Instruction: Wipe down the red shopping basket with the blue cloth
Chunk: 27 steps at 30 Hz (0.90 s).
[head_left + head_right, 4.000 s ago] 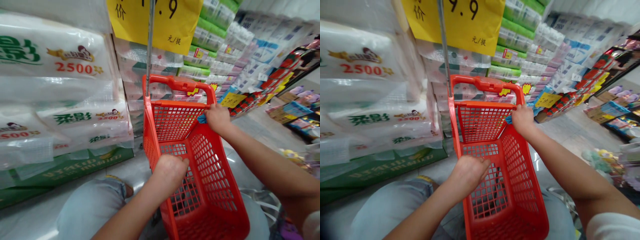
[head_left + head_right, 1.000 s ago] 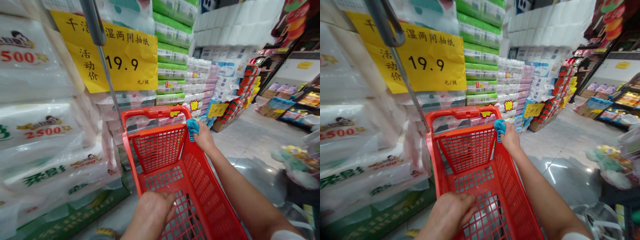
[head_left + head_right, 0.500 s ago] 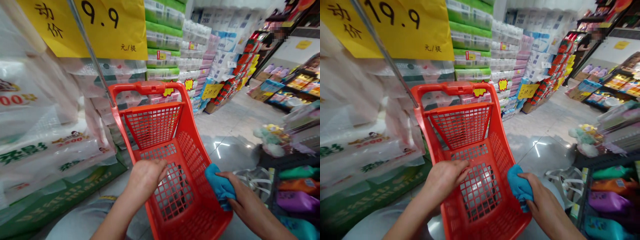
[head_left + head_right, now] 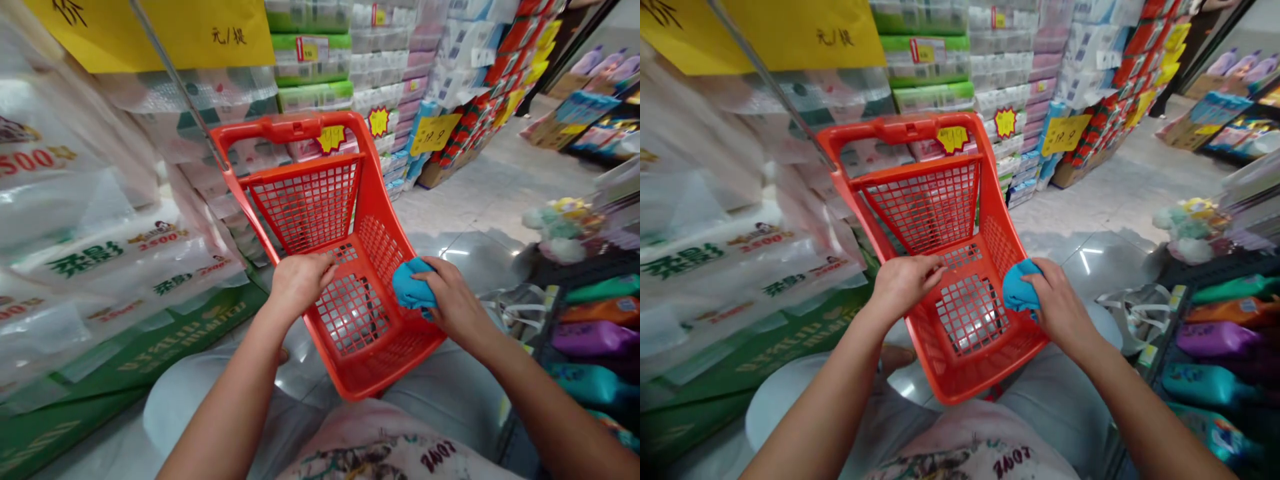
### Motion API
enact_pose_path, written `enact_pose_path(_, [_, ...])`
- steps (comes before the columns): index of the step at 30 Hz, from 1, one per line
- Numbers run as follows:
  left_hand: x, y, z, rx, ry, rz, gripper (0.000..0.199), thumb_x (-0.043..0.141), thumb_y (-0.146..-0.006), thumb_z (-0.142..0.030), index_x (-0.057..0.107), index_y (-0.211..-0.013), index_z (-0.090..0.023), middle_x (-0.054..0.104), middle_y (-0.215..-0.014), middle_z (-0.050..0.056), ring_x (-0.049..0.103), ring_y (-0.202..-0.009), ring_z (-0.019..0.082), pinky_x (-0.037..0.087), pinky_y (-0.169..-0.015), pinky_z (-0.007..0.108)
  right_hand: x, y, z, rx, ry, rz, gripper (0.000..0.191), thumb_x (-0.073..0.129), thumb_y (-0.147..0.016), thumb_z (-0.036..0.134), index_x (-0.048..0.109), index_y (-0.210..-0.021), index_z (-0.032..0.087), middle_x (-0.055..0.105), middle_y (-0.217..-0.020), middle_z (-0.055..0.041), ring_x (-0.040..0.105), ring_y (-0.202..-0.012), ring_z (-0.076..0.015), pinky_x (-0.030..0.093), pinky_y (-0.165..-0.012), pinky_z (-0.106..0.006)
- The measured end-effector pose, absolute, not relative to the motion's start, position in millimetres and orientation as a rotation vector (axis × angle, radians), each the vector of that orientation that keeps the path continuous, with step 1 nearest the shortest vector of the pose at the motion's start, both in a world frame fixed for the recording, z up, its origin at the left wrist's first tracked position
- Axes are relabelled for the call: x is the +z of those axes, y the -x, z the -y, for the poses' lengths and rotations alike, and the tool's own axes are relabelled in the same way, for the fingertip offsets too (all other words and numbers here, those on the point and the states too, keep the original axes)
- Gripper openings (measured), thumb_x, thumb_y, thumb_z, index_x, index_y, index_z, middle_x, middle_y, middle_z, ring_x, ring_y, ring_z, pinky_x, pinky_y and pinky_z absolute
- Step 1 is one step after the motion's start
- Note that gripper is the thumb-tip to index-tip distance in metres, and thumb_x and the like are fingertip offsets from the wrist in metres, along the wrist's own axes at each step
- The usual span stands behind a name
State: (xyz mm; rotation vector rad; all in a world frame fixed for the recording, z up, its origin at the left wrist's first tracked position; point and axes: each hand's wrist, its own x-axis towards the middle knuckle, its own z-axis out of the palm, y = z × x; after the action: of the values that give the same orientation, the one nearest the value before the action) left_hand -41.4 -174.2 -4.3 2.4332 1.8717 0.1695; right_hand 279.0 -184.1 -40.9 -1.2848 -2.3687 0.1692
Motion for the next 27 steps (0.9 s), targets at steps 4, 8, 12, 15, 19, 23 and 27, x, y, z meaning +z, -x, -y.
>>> enact_pose_path(4, [-3, 37, 174, 0.172, -2.393, -1.949, 0.038, 0.04, -0.1, -0.046, 0.072, -0.109, -0.027, 0.078, -0.101, 0.005, 0.072, -0.089, 0.023, 0.043, -0.065, 0.03, -39, -293, 247, 0.147, 1.339, 2.341, 0.048, 0.049, -0.079, 0.009, 0.054, -0.126, 0.02, 0.043, -0.15, -0.0167, 0.039, -0.143, -0.0316, 0.04, -0.112, -0.06])
enact_pose_path(8, [0, 34, 173, 0.141, -2.367, -1.984, 0.036, 0.043, -0.098, -0.045, 0.072, -0.112, -0.027, 0.078, -0.103, 0.006, 0.072, -0.093, 0.027, 0.046, -0.069, 0.033, -41, -259, 291, 0.232, 1.168, 2.387, 0.053, 0.048, -0.083, 0.01, 0.047, -0.135, 0.017, 0.055, -0.141, -0.0172, 0.042, -0.142, -0.028, 0.038, -0.115, -0.06])
enact_pose_path(12, [0, 31, 170, 0.071, -2.365, -2.036, 0.037, 0.044, -0.097, -0.044, 0.072, -0.112, -0.025, 0.077, -0.101, 0.009, 0.071, -0.094, 0.029, 0.047, -0.073, 0.035, -42, -208, 302, 0.495, 0.76, 2.545, 0.052, 0.052, -0.088, 0.024, 0.047, -0.138, 0.013, 0.06, -0.137, -0.0183, 0.054, -0.131, -0.0262, 0.044, -0.112, -0.05])
enact_pose_path(15, [-1, 31, 168, 0.07, -2.372, -2.042, 0.038, 0.045, -0.096, -0.045, 0.072, -0.113, -0.024, 0.077, -0.099, 0.01, 0.071, -0.094, 0.029, 0.048, -0.075, 0.035, -36, -198, 295, 0.593, 0.661, 2.587, 0.053, 0.052, -0.088, 0.02, 0.05, -0.141, 0.016, 0.059, -0.139, -0.0158, 0.057, -0.128, -0.0255, 0.049, -0.107, -0.044])
enact_pose_path(19, [-4, 31, 168, 0.123, -2.409, -2.041, 0.036, 0.044, -0.096, -0.043, 0.072, -0.111, -0.024, 0.077, -0.096, 0.008, 0.071, -0.091, 0.027, 0.046, -0.073, 0.034, -27, -230, 283, 0.674, 0.674, 2.62, 0.052, 0.05, -0.087, 0.013, 0.057, -0.137, 0.022, 0.062, -0.137, -0.0102, 0.06, -0.124, -0.0225, 0.051, -0.104, -0.041])
enact_pose_path(23, [-9, 27, 166, 0.287, -2.407, -2.038, 0.033, 0.048, -0.096, -0.043, 0.073, -0.106, -0.024, 0.077, -0.092, 0.006, 0.07, -0.086, 0.025, 0.044, -0.068, 0.031, -22, -239, 282, 0.745, 0.768, 2.619, 0.051, 0.051, -0.086, 0.012, 0.06, -0.135, 0.025, 0.064, -0.133, -0.0093, 0.062, -0.119, -0.0223, 0.052, -0.101, -0.041])
enact_pose_path(27, [-19, 29, 164, 0.818, -2.292, -1.964, 0.023, 0.056, -0.094, -0.039, 0.073, -0.092, -0.023, 0.075, -0.084, 0.004, 0.066, -0.076, 0.019, 0.041, -0.065, 0.028, -19, -199, 282, 0.827, 0.774, 2.633, 0.062, 0.054, -0.08, 0.007, 0.058, -0.138, 0.025, 0.055, -0.141, -0.012, 0.055, -0.127, -0.0274, 0.048, -0.105, -0.047])
